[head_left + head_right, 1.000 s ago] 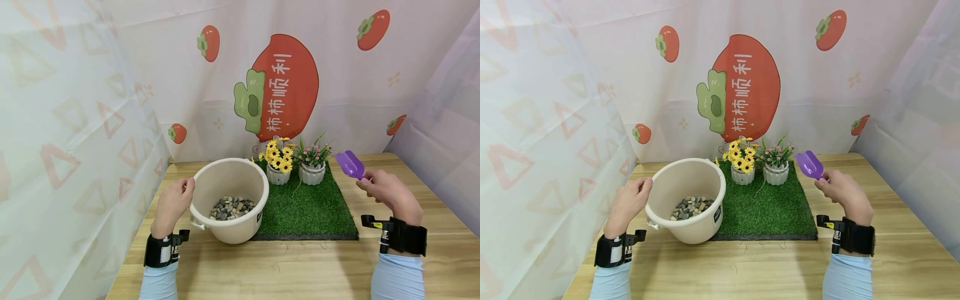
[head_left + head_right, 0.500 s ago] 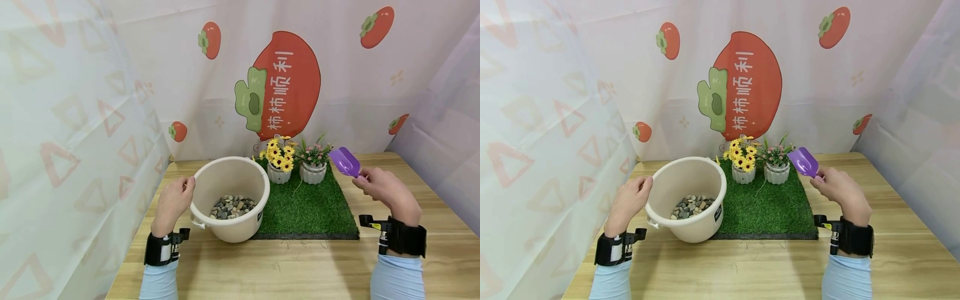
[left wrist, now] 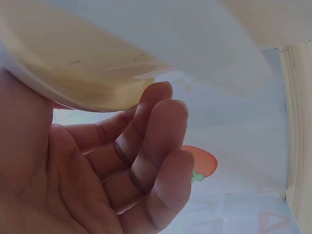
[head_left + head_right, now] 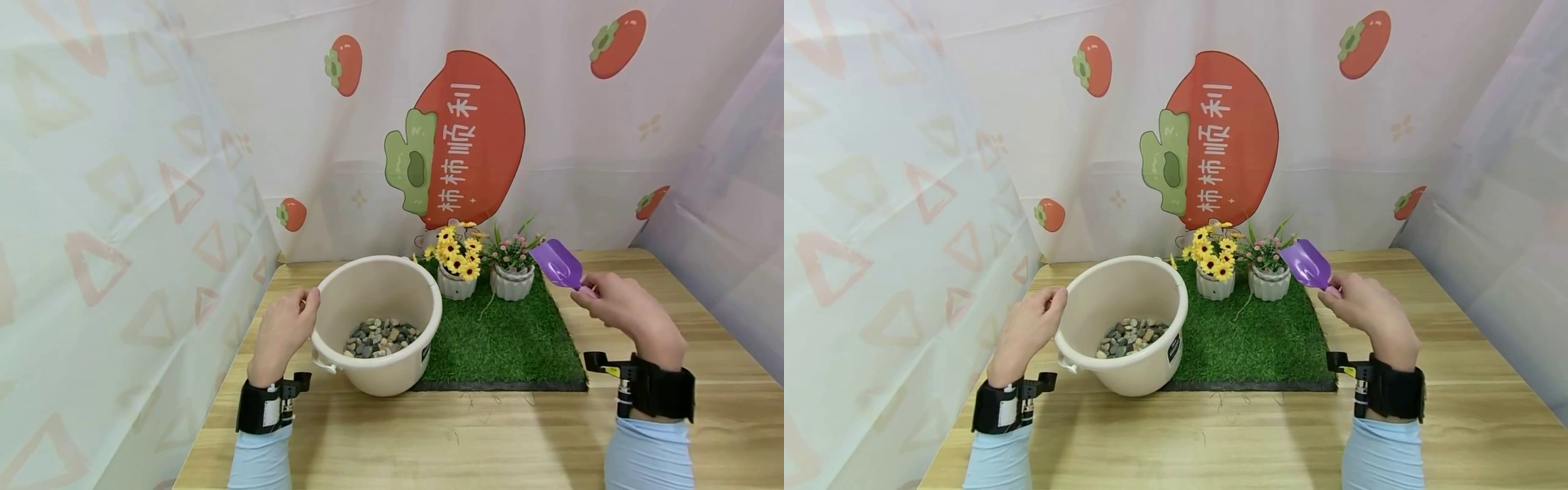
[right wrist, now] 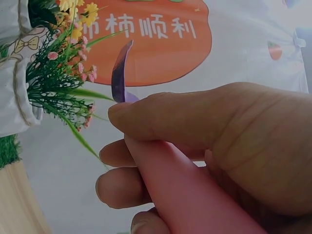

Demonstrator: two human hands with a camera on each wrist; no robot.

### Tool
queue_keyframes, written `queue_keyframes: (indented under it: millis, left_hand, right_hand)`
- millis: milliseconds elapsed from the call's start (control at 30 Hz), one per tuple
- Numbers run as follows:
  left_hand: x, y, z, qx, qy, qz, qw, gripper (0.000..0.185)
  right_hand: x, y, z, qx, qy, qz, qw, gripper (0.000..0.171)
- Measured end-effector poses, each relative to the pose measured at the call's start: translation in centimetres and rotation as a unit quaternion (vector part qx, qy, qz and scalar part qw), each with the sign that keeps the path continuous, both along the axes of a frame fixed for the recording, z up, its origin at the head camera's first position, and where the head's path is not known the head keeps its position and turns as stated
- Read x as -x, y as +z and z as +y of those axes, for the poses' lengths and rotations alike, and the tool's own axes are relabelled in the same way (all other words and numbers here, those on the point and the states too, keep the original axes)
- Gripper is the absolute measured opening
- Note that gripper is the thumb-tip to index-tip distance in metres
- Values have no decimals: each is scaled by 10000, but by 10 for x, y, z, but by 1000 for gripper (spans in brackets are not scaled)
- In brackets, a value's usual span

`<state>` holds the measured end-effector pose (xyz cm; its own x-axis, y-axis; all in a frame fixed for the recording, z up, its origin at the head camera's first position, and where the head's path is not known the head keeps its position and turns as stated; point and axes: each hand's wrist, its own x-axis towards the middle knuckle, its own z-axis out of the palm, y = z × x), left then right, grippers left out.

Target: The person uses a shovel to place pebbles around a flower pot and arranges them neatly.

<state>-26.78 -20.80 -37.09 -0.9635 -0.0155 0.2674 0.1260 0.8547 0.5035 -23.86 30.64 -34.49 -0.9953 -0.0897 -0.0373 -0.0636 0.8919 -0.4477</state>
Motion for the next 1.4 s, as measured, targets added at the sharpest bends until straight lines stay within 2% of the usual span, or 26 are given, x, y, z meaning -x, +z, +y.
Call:
queue_keyframes:
  millis: [567, 900, 1167, 1400]
  left_hand:
    - [0, 0, 0, 58, -31, -12, 10000, 50]
    - [1, 1, 0, 10, -58, -62, 10000, 51]
    - [2, 0, 2, -17, -134, -70, 9999, 49]
    - [2, 1, 0, -59, -79, -28, 9999, 47]
  right_hand:
    - [-2, 3, -10, -68, 96, 128, 9998, 24]
    - [-2, 5, -21, -116, 287, 288, 9991, 30]
    - [4, 5, -47, -222, 903, 582, 9940, 19]
    - [10, 15, -69, -359, 1366, 646, 9879, 20]
